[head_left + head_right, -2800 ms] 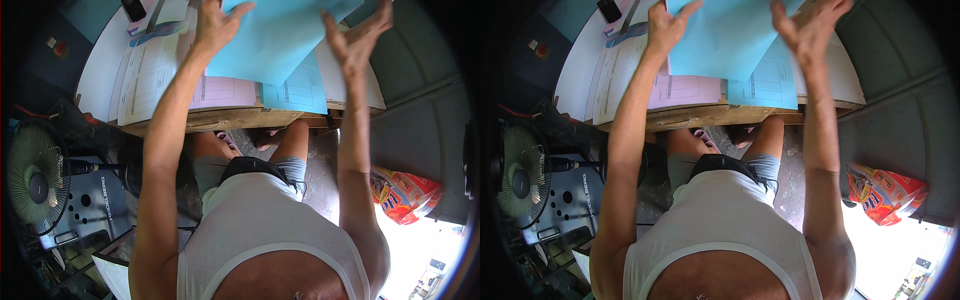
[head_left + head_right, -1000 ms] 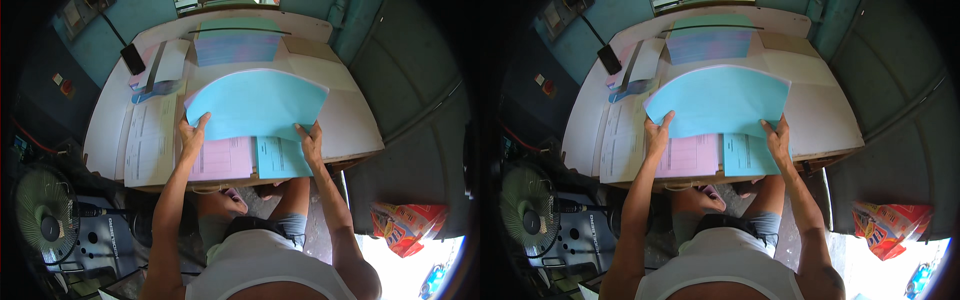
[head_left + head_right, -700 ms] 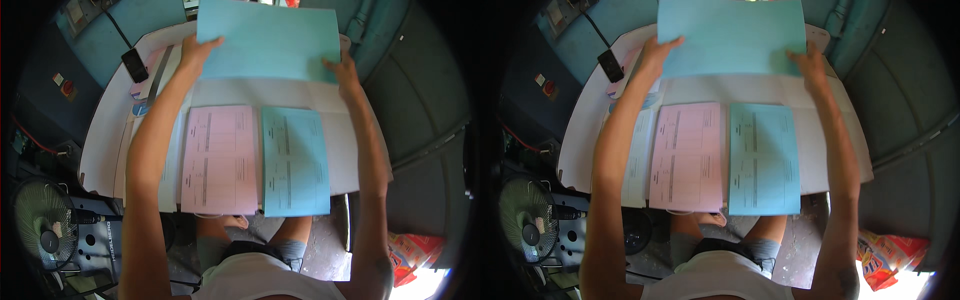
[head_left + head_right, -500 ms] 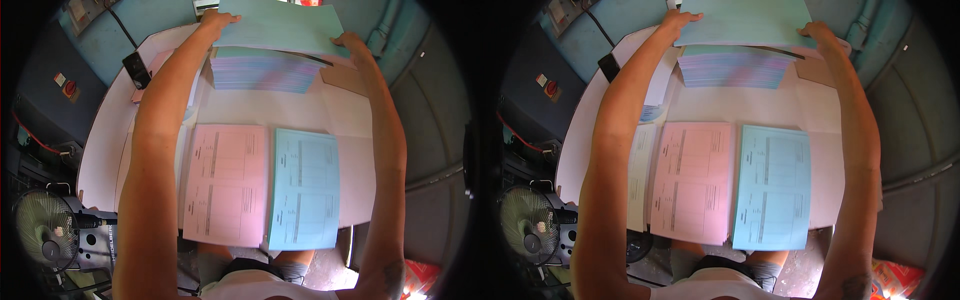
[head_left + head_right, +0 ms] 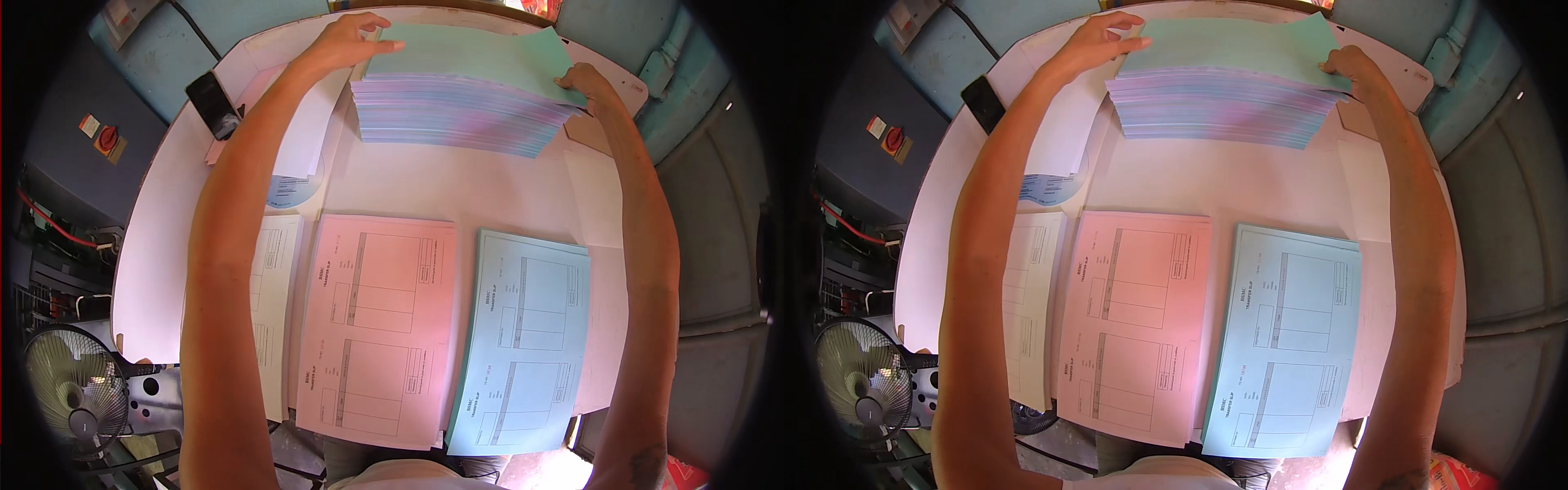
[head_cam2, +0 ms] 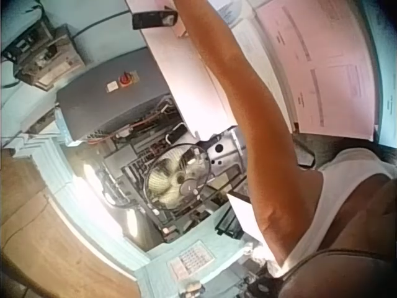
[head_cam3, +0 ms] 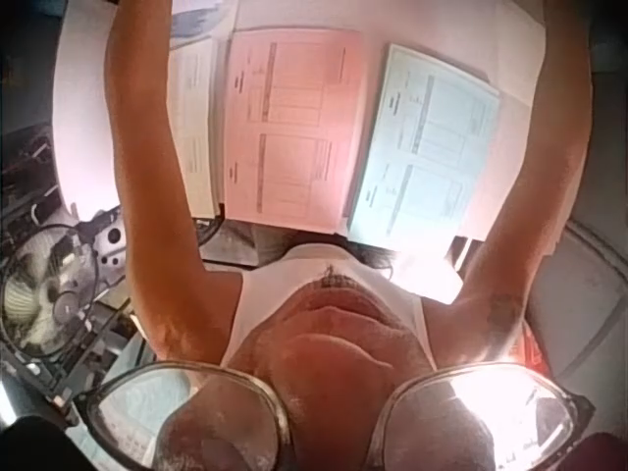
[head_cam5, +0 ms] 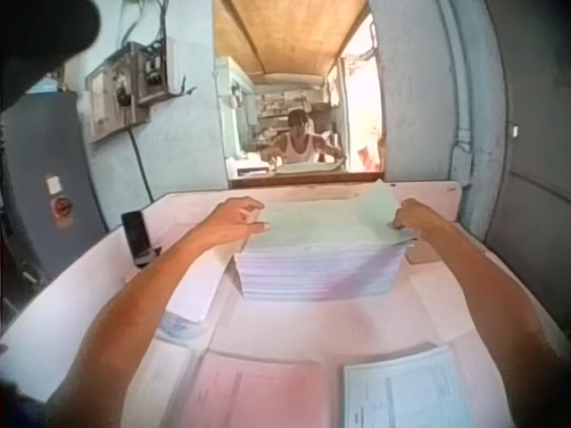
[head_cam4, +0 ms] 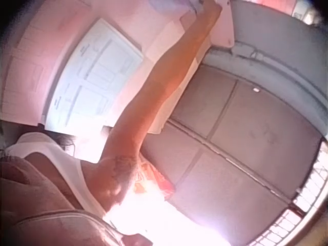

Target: Manually sorting and stacking different colored paper forms on a desk.

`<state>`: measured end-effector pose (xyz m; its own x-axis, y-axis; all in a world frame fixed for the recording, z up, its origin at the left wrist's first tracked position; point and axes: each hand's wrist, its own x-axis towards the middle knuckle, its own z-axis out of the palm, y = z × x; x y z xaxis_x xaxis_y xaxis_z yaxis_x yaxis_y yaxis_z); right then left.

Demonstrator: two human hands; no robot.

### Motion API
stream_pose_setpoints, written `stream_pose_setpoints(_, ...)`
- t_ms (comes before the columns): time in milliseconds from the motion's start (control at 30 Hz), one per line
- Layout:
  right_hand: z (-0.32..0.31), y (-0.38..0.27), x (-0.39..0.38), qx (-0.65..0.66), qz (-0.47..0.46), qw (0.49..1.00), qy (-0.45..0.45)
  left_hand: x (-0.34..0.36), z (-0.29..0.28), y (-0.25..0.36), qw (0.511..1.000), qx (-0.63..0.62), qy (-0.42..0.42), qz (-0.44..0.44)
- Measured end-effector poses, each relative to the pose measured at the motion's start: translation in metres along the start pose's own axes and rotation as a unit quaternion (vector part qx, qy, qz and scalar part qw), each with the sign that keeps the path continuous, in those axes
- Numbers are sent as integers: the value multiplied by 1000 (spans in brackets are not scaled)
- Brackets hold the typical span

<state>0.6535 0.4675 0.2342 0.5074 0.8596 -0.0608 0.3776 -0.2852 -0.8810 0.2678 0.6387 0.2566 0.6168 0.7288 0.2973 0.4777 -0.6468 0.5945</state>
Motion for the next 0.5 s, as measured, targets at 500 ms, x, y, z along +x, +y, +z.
stream_pose_setpoints(500, 24, -19, -28, -114, -38, 993, 23, -30, 12, 3, 978, 150, -70, 130)
